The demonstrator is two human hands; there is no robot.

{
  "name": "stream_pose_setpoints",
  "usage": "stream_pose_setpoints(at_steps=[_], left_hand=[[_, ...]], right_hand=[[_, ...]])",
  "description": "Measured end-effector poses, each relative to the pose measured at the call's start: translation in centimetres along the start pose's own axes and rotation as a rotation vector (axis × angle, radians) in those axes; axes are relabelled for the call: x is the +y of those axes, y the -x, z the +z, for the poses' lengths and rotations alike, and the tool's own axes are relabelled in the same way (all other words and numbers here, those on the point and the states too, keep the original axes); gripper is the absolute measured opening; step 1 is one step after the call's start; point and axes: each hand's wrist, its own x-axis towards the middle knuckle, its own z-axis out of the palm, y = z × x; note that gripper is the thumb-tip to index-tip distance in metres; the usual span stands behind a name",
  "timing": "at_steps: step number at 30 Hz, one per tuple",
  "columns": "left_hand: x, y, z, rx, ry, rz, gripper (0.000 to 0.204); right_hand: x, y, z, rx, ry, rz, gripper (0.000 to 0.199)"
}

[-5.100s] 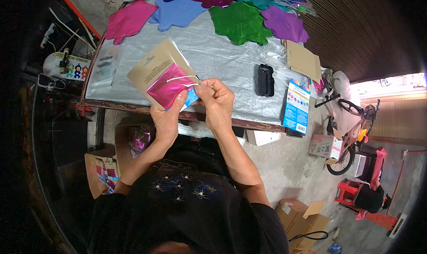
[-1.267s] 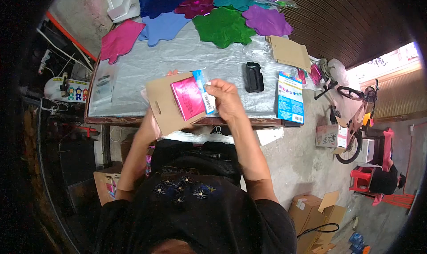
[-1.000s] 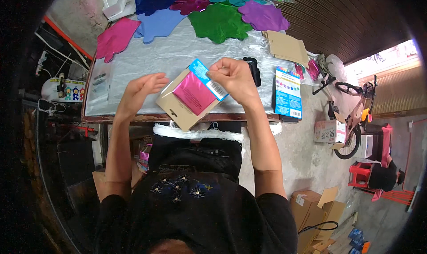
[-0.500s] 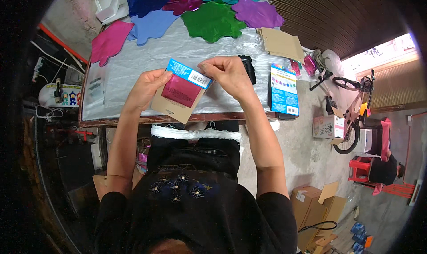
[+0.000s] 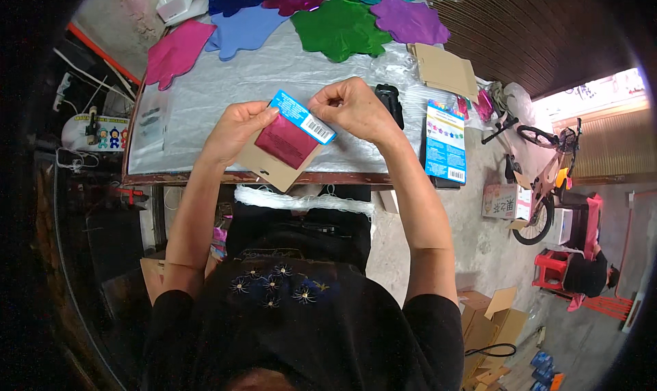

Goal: Manually packaging small items into plastic sleeves and cardboard containers at a workbench.

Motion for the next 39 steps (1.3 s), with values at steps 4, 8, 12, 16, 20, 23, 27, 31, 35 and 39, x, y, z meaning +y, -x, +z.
stream_pose_setpoints(at_steps=[4,8,12,16,20,23,27,31,35,39], left_hand=[[-0.2,-0.1,-0.3,-0.018,0.02,-0.003,0.028],[0.1,0.1,-0.3,-0.096,0.047,-0.029,0.025],[-0.3,0.1,-0.3,-0.093,0.017,-0.026,0.026],[-0.7,0.4,0.0,-0.079,0.03,-0.003,0.027],[-0.4,0.7,0.4,-0.052,0.022,-0.005,0.027],[-0.5,0.3,0.7,-0.055,0.076,-0.026,0.029],[0.1,-0.2,0.5,-0.088,0.049,-0.028,0.026],[-0.4,-2.4,-1.7,-0.093,0.24,-0.109,0.023],[1.0,-3.2,-1.9,0.067,0.36,-0.12,0.022],[-0.1,-4.2,-3.0,0.165,0.434,-0.165,0.023]], right_hand=[[-0.2,-0.2,0.4,0.015,0.045,0.011,0.01],[0.2,-0.6,0.5,-0.025,0.156,-0.037,0.009],[0.3,-1.0,0.5,-0.023,0.175,-0.055,0.011],[0.1,-1.4,1.1,-0.04,-0.123,0.057,0.009],[0.7,-1.9,0.9,-0.089,-0.134,0.028,0.01],[0.6,-2.0,1.3,-0.019,0.09,-0.028,0.011],[0.0,-2.1,1.8,-0.011,0.163,0.005,0.013],[1.4,-3.7,0.3,0.291,-0.434,0.003,0.02],[1.5,-3.9,-4.3,0.631,-0.862,0.009,0.029],[1.5,-2.6,-0.8,0.18,-0.557,0.308,0.03]])
